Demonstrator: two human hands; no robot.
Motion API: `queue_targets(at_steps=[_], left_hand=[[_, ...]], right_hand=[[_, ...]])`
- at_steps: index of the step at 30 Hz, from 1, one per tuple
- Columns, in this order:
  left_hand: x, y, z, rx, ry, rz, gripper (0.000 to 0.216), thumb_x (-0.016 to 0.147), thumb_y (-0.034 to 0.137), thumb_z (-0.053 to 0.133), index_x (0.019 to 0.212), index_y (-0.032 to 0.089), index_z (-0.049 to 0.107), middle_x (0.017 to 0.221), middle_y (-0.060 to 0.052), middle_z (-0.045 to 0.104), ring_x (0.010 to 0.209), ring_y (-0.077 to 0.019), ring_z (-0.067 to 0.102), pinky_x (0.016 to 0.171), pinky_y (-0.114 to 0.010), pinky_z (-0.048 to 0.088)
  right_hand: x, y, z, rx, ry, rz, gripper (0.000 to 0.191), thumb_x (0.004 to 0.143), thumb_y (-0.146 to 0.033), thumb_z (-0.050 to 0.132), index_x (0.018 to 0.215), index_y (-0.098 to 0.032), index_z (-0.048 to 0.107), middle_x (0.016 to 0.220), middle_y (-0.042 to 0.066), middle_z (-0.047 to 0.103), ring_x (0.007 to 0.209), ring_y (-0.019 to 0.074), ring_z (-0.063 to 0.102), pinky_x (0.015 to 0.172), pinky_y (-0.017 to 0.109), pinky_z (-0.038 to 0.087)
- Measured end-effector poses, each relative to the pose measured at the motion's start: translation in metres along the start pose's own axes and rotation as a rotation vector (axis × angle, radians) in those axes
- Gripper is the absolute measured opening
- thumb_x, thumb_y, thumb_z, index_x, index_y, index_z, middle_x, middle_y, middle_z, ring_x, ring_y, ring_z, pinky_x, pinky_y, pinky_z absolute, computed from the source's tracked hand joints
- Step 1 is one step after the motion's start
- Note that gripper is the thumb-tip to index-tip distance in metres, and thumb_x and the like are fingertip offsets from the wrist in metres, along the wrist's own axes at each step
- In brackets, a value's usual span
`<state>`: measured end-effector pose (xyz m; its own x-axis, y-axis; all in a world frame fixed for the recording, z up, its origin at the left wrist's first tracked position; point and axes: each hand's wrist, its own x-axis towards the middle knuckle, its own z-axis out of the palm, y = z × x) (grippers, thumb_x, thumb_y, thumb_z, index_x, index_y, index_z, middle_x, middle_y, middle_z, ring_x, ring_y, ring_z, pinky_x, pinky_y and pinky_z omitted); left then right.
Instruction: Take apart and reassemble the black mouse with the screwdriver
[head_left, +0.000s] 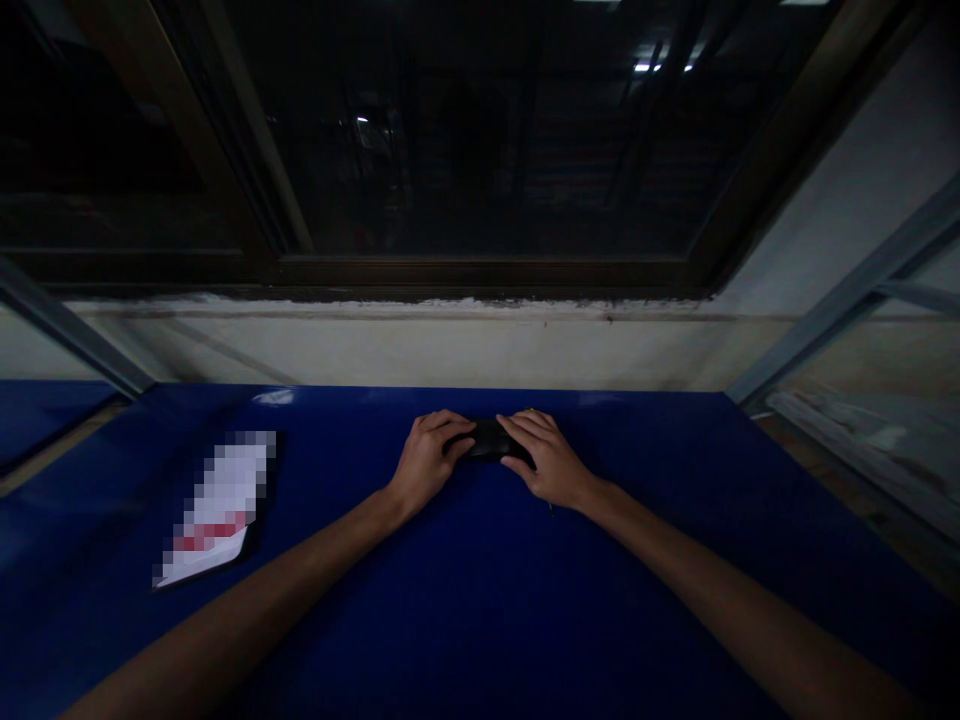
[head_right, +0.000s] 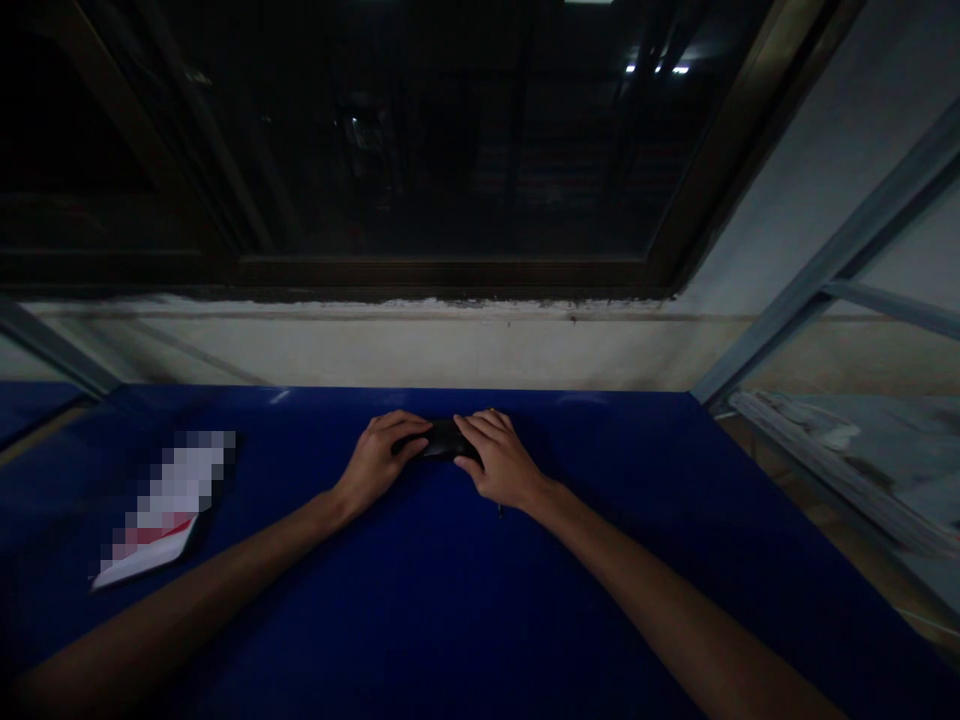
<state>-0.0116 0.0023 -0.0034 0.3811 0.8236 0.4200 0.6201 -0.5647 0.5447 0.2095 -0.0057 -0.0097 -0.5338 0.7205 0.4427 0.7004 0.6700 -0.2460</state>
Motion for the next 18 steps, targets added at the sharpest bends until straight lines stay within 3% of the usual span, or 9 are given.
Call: queue_targets(at_steps=[8, 12, 18], left_hand=[[-0.0018, -0.0035, 0.005, 0.041, -0.079, 0.014, 0.059, 0.074, 0.039, 0.067, 0.127, 0.027, 0.045, 0.124, -0.006, 0.054, 0.114, -0.0266, 0.048, 0.096, -0.047, 0.036], [-0.0012, -0.0055, 0.0055, 0.024, -0.123, 0.015, 0.062, 0.073, 0.036, 0.069, 0.128, 0.027, 0.041, 0.123, -0.006, 0.055, 0.112, -0.0266, 0.049, 0.095, -0.047, 0.037], [-0.0012, -0.0019, 0.0039, -0.009, -0.093, 0.001, 0.062, 0.067, 0.03, 0.073, 0.12, 0.025, 0.043, 0.115, -0.006, 0.057, 0.108, -0.0274, 0.052, 0.094, -0.048, 0.037]], right_hand=[[0.0032, -0.003, -0.0019, 0.006, 0.011, 0.014, 0.052, 0.084, -0.04, 0.053, 0.131, -0.019, 0.046, 0.119, 0.011, 0.06, 0.113, 0.0265, 0.05, 0.099, 0.051, 0.036], [0.0039, -0.0022, -0.0007, 0.016, 0.01, 0.005, 0.052, 0.084, -0.041, 0.054, 0.131, -0.019, 0.046, 0.121, 0.011, 0.06, 0.114, 0.0251, 0.051, 0.101, 0.051, 0.035], [0.0021, 0.0007, 0.0021, 0.003, 0.017, -0.041, 0.053, 0.084, -0.037, 0.055, 0.134, -0.022, 0.044, 0.122, 0.01, 0.06, 0.116, 0.0257, 0.051, 0.1, 0.054, 0.037]])
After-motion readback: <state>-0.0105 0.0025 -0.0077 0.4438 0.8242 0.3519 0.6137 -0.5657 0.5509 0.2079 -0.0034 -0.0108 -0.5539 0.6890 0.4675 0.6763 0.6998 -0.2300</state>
